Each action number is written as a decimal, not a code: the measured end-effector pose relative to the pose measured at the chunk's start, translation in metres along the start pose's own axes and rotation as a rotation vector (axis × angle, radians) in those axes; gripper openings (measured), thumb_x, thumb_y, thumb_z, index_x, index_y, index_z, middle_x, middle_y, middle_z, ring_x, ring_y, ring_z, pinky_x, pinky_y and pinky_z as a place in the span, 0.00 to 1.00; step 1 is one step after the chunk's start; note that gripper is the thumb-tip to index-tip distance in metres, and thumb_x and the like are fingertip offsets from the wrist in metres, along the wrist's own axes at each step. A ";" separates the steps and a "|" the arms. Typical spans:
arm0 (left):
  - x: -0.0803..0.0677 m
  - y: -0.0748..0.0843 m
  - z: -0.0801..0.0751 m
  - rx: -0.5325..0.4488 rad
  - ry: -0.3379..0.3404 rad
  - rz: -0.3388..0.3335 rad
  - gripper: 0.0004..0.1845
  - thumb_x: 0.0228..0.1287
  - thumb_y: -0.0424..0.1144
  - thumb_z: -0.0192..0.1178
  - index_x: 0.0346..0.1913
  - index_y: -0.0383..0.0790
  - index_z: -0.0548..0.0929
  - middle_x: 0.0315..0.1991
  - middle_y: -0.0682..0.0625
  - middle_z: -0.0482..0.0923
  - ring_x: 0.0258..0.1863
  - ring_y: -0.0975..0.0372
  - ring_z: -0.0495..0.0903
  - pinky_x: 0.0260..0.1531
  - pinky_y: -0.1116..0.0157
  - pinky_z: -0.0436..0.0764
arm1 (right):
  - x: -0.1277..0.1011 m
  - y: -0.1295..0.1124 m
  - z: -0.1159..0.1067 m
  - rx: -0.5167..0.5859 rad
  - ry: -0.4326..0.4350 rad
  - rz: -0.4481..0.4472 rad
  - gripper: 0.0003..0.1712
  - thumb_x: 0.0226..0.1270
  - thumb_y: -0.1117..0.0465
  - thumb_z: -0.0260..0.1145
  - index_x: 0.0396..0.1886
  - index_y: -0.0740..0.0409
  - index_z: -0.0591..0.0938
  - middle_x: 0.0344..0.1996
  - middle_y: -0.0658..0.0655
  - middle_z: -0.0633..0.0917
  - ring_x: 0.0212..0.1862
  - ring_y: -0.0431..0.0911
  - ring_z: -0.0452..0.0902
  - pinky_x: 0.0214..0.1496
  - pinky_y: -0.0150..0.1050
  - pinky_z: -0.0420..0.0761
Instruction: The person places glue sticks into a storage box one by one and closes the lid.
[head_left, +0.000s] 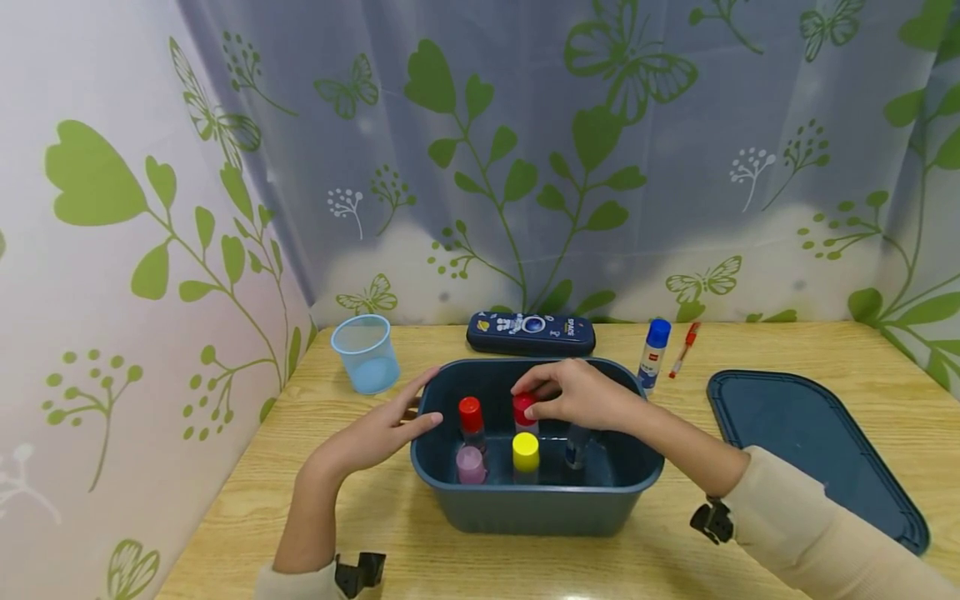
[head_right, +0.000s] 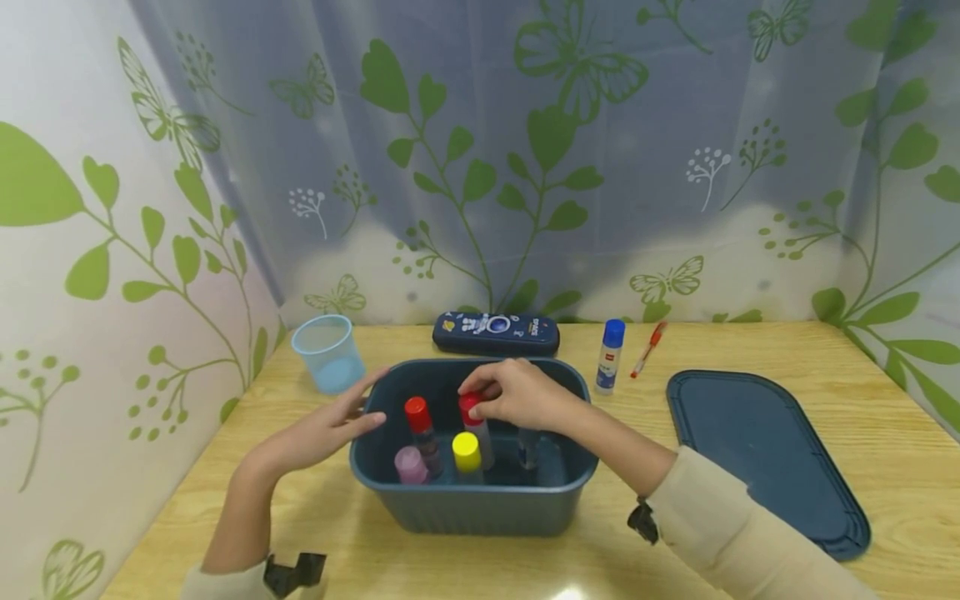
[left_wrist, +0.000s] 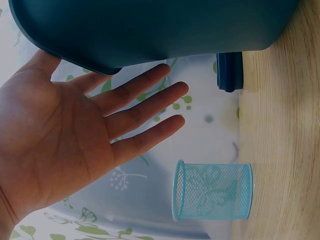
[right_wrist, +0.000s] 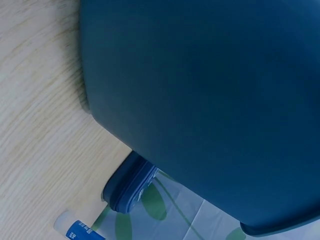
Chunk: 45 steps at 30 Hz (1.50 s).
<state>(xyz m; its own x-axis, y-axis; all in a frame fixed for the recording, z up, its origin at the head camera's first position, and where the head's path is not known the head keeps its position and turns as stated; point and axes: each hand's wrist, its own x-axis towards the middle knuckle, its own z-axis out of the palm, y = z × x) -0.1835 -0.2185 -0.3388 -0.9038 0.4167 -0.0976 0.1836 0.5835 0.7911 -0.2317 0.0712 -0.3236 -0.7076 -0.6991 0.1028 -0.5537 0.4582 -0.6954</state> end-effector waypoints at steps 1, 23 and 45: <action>0.000 0.000 0.000 0.000 -0.001 0.001 0.37 0.68 0.54 0.49 0.73 0.54 0.44 0.69 0.44 0.52 0.62 0.48 0.60 0.55 0.48 0.64 | 0.000 0.000 -0.001 -0.008 -0.004 -0.001 0.14 0.60 0.64 0.66 0.47 0.60 0.81 0.39 0.51 0.83 0.40 0.42 0.79 0.41 0.34 0.77; 0.000 0.001 -0.001 0.007 0.003 -0.007 0.37 0.67 0.55 0.49 0.73 0.56 0.45 0.68 0.43 0.54 0.62 0.49 0.60 0.55 0.48 0.64 | -0.003 0.002 -0.008 -0.059 -0.013 -0.033 0.16 0.60 0.63 0.66 0.48 0.61 0.80 0.41 0.53 0.82 0.43 0.45 0.78 0.46 0.40 0.76; -0.001 0.002 0.000 -0.004 -0.003 -0.012 0.37 0.68 0.55 0.49 0.73 0.56 0.44 0.69 0.43 0.50 0.63 0.48 0.58 0.55 0.47 0.63 | -0.042 0.033 -0.096 -0.083 0.377 0.109 0.18 0.66 0.59 0.60 0.51 0.64 0.77 0.45 0.63 0.81 0.46 0.55 0.77 0.47 0.50 0.75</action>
<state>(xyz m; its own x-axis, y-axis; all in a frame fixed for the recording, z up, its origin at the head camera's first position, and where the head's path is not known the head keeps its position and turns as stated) -0.1826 -0.2176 -0.3377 -0.9045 0.4122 -0.1092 0.1712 0.5856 0.7923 -0.2622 0.1688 -0.2827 -0.8672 -0.4003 0.2963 -0.4890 0.5721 -0.6585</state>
